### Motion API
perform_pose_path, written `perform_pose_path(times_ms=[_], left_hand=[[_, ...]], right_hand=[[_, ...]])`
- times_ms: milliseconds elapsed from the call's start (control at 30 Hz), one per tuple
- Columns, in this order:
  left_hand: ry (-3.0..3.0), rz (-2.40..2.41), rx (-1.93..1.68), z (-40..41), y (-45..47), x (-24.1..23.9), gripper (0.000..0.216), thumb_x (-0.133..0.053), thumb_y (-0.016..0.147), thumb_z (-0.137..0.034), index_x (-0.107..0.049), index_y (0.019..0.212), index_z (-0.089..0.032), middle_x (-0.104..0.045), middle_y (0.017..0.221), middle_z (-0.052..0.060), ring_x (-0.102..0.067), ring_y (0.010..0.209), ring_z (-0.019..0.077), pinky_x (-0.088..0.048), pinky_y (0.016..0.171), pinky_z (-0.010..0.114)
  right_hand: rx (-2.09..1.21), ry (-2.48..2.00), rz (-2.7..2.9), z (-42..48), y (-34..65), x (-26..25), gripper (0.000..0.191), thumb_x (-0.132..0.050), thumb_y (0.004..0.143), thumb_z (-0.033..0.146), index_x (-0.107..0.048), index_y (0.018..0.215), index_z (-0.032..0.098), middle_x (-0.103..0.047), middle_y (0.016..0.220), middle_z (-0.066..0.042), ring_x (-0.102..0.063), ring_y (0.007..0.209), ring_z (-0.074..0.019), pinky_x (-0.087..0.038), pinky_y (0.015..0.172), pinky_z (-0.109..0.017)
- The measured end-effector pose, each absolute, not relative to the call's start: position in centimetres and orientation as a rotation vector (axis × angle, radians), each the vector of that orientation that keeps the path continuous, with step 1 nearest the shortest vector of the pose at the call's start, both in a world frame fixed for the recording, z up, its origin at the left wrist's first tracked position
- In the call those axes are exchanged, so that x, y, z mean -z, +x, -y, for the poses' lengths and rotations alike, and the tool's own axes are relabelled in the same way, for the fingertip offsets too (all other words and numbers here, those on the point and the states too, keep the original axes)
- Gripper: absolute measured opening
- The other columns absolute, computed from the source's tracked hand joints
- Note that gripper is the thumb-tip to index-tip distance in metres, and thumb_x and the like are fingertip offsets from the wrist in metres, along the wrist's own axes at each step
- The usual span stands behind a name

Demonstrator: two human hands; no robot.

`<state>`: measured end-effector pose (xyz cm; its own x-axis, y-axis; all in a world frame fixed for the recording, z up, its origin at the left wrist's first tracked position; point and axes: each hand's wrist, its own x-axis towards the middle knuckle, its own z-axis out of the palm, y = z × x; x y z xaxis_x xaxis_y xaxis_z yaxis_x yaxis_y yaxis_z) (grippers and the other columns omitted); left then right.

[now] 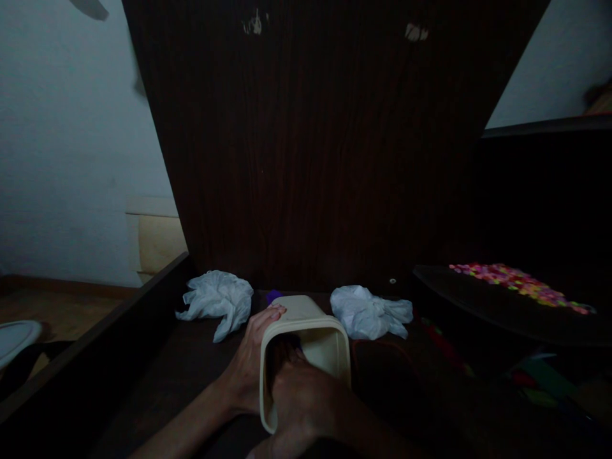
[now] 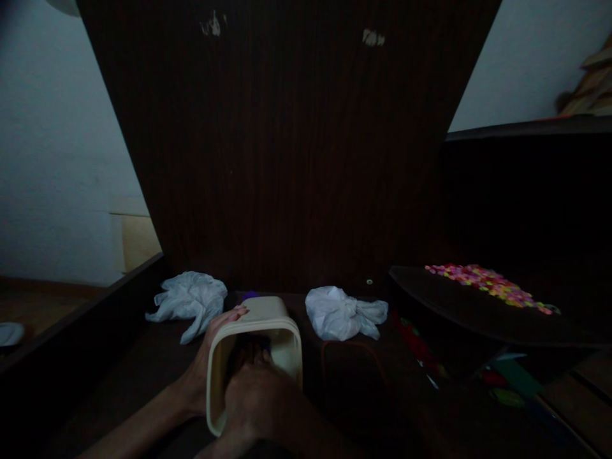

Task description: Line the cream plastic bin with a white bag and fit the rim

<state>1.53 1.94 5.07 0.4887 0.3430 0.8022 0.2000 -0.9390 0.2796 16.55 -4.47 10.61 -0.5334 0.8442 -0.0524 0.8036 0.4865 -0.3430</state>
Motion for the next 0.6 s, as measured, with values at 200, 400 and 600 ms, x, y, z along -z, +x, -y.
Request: perform_pose_path(times_ms=[200,400,600], left_hand=[[2.590,-0.423,-1.490,-2.1,1.6,-5.0,0.106,-0.073,0.080,-0.066,-0.019,0.160,-0.021,-0.045,0.149,0.024,-0.049,0.137,0.0445,-0.043,0.111,0.064],[2.614,-0.431,-1.471,-2.1,1.8,-4.9,0.104,-0.068,0.083,-0.068,-0.016,0.160,-0.022,-0.044,0.148,0.022,-0.049,0.136,0.0448,-0.039,0.114,0.065],[2.644,-0.475,-1.487,-2.4,1.8,-4.9,0.110,-0.079,0.074,-0.055,-0.018,0.159,-0.021,-0.047,0.147,0.022,-0.050,0.135,0.0469,-0.038,0.115,0.065]], right_hand=[[-0.616,-1.464,2.657,4.4,16.3,-11.8,0.110,-0.086,0.063,0.057,-0.047,0.150,0.002,-0.043,0.155,-0.030,-0.036,0.148,-0.0413,-0.026,0.123,-0.054],[-0.549,-1.422,2.616,5.0,16.7,-12.0,0.102,-0.087,0.063,0.046,-0.050,0.149,0.005,-0.052,0.150,-0.026,-0.045,0.144,-0.0383,-0.031,0.122,-0.051],[-0.273,-1.559,2.494,5.3,16.0,-8.0,0.072,-0.074,0.083,0.032,-0.055,0.141,-0.005,-0.059,0.140,-0.032,-0.059,0.131,-0.0385,-0.047,0.112,-0.048]])
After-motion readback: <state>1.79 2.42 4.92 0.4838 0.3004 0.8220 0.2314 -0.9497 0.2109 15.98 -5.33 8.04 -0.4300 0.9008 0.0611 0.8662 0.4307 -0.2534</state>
